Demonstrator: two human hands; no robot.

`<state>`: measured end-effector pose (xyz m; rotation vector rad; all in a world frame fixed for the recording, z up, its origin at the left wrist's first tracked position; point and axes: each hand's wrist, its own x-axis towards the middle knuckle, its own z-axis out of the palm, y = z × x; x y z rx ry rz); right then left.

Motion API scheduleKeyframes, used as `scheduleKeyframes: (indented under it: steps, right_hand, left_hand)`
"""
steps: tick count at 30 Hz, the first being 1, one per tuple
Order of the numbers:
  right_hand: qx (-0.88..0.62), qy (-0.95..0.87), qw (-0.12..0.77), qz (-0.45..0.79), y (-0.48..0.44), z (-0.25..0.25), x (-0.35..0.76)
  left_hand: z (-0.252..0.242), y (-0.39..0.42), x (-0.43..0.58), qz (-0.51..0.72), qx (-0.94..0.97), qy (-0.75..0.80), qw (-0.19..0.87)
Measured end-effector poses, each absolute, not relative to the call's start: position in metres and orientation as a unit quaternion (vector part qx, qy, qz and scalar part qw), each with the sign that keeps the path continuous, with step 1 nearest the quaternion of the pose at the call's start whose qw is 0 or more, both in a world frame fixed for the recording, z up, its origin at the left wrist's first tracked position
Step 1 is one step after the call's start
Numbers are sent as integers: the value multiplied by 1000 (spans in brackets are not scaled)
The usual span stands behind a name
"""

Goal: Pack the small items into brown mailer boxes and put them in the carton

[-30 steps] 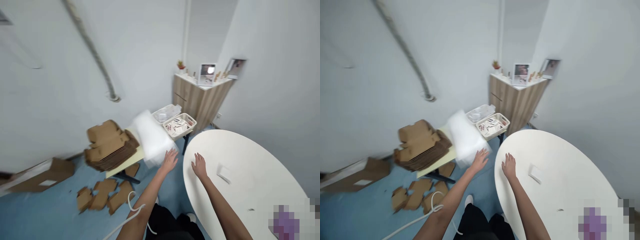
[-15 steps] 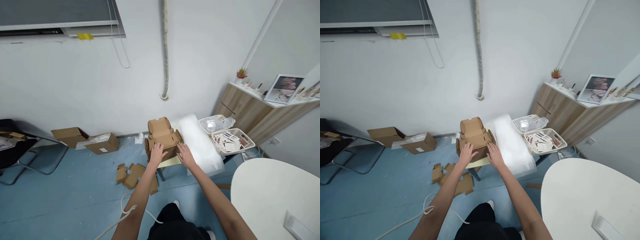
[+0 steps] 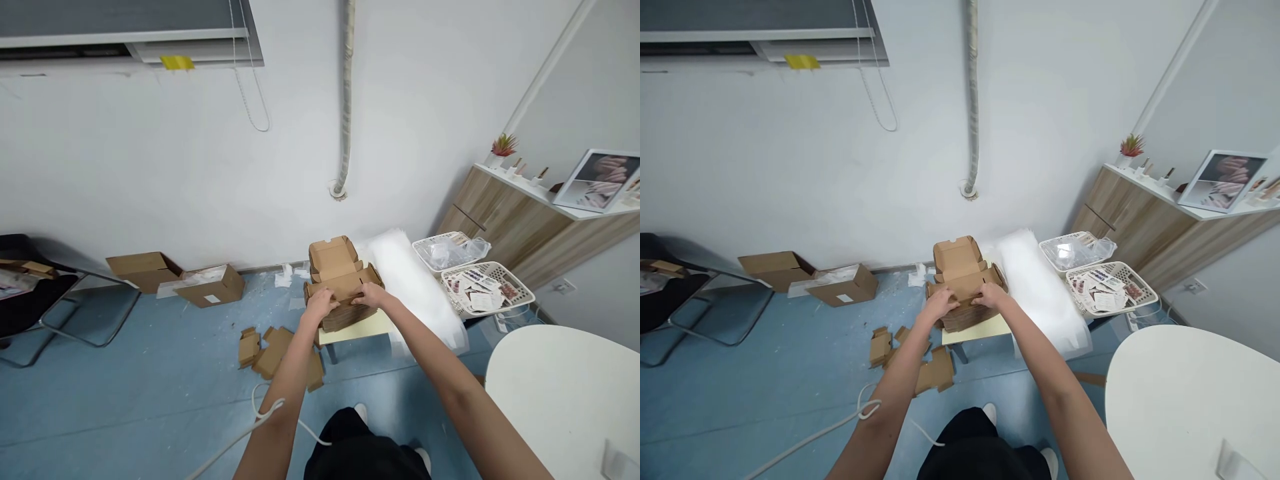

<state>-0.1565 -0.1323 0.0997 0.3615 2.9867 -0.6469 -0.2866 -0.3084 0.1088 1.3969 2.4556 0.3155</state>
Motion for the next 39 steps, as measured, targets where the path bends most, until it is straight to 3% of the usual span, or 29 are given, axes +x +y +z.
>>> scheduleKeyframes:
  steps: [6,15,20,24,32,39]
  right_hand:
    - [126,989,-23,-77,-126,112,-168]
    - [80,980,-172,58,-121,171,-145]
    - [122,945,-293,81,-100,211,-75]
    - [194,918,-323,122,-86,231,25]
    - [408,840,-302,190,-105,221,269]
    - [532,780,-260,204,-147,138,417]
  left_hand:
    - [144,-307,-288,117,513,839,141]
    - [219,-305,-264,190,545,816,-17]
    - [240,-275,-219,211,628,742,-101]
    - [247,-231,-160,259,714,640,-112]
    - [218,-139,28,303,856,411,-77]
    - [123,-107,180,308,907,286,-39]
